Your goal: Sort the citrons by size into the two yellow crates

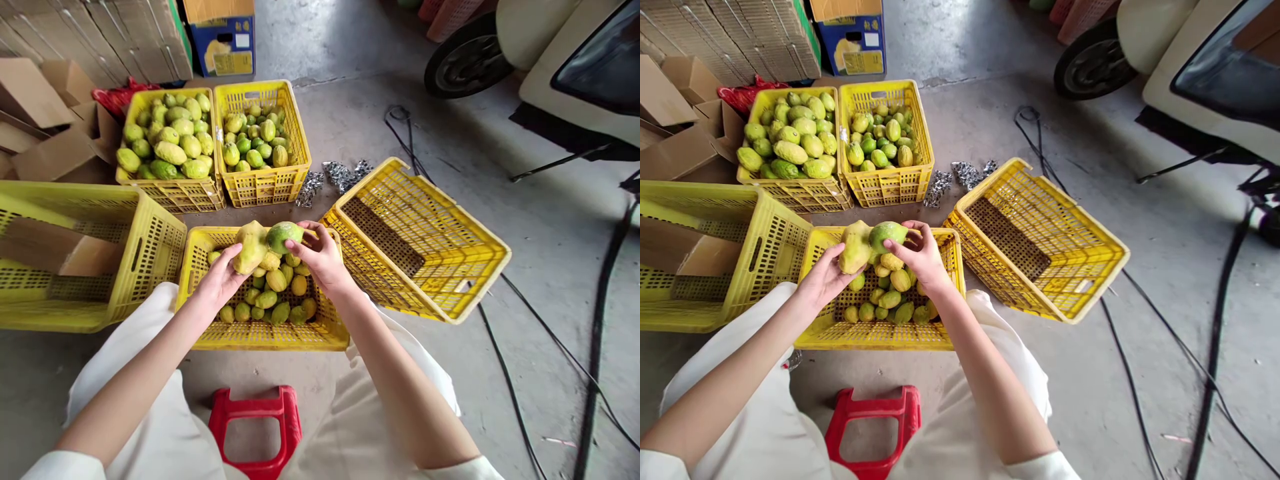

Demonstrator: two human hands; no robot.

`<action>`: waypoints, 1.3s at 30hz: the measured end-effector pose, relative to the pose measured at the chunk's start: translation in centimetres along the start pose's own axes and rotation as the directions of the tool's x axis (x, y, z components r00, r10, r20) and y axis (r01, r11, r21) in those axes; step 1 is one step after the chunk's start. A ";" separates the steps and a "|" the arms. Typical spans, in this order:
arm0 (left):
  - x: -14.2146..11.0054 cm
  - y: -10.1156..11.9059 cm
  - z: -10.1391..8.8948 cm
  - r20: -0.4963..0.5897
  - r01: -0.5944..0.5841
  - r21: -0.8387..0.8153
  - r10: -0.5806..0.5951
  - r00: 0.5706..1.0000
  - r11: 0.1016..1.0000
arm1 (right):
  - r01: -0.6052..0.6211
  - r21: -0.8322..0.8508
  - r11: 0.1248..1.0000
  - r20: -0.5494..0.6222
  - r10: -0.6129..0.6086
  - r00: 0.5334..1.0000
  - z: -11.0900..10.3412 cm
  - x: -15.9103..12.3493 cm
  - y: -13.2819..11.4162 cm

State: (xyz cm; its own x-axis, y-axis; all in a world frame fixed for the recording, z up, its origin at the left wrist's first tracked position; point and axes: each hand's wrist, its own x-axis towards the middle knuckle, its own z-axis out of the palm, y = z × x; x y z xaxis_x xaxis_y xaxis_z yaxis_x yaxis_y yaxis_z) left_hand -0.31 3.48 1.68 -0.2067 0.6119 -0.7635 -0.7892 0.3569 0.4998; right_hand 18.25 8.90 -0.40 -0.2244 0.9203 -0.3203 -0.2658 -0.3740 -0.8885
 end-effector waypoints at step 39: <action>0.0 -1.3 -1.3 0.164 -0.090 0.159 0.063 0.984 0.983 | 0.011 0.052 0.999 0.011 -0.012 1.000 -0.6 0.1 -0.5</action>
State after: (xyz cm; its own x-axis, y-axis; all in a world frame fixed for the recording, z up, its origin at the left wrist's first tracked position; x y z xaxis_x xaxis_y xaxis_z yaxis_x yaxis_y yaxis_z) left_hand -0.06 2.13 0.53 -0.1584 0.7408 -0.6528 -0.6653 0.4085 0.6249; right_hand 18.95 9.29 -0.20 -0.2315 0.9234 -0.3060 -0.3169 -0.3690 -0.8737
